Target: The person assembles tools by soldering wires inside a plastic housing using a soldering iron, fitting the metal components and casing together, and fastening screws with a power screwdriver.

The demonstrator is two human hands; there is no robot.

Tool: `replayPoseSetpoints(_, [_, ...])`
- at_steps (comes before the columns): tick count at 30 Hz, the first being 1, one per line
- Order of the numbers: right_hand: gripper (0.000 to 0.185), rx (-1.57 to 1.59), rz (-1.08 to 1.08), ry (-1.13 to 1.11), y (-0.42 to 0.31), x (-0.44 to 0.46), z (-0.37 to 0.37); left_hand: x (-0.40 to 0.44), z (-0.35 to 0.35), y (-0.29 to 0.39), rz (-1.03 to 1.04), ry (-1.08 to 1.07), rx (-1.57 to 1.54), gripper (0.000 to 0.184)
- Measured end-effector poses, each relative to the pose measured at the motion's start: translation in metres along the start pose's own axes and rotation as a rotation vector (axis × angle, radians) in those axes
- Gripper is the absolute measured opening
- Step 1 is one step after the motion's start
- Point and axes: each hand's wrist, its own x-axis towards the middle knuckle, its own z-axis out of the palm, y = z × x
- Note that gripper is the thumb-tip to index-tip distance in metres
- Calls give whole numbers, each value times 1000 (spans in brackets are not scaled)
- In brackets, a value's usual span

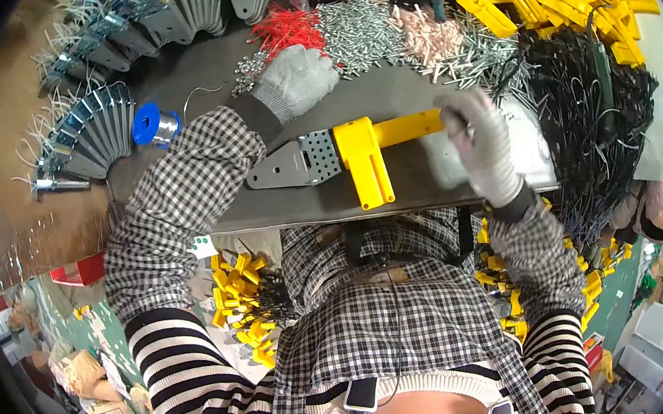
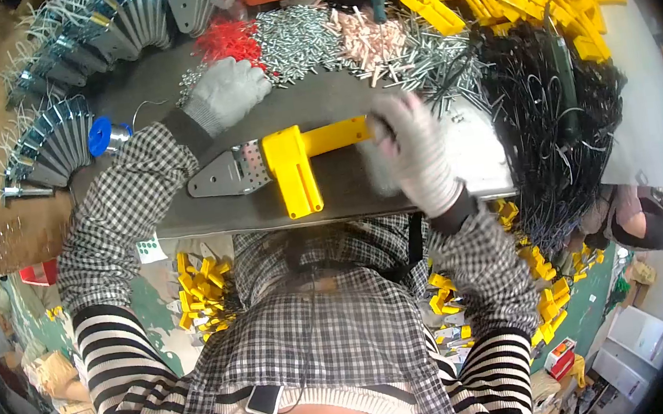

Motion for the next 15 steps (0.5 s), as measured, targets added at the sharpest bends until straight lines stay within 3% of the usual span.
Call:
replayPoseSetpoints(5, [20, -85, -49, 111, 7, -29, 19, 7, -6, -7, -114, -197, -56, 13])
replayPoseSetpoints(7, [24, -98, -96, 132, 10, -29, 23, -5, -16, -15, -271, 276, -408, 15])
replayPoseSetpoints(8, [24, -98, -88, 131, 8, -28, 22, -10, -21, -25, -373, 294, -483, 16])
replayPoseSetpoints(11, [24, -88, -72, 101, 11, -30, 23, -43, -31, -34, -519, 96, -574, 20])
replayPoseSetpoints(12, [23, -73, -78, 92, 11, -30, 23, -58, -4, -33, -337, 210, -606, 16])
replayPoseSetpoints(13, [23, -68, -82, 89, 13, -31, 23, -57, -5, -27, -343, 207, -605, 16])
replayPoseSetpoints(15, [24, -73, -100, 99, 16, -33, 26, -53, -10, -6, -231, -146, -242, 5])
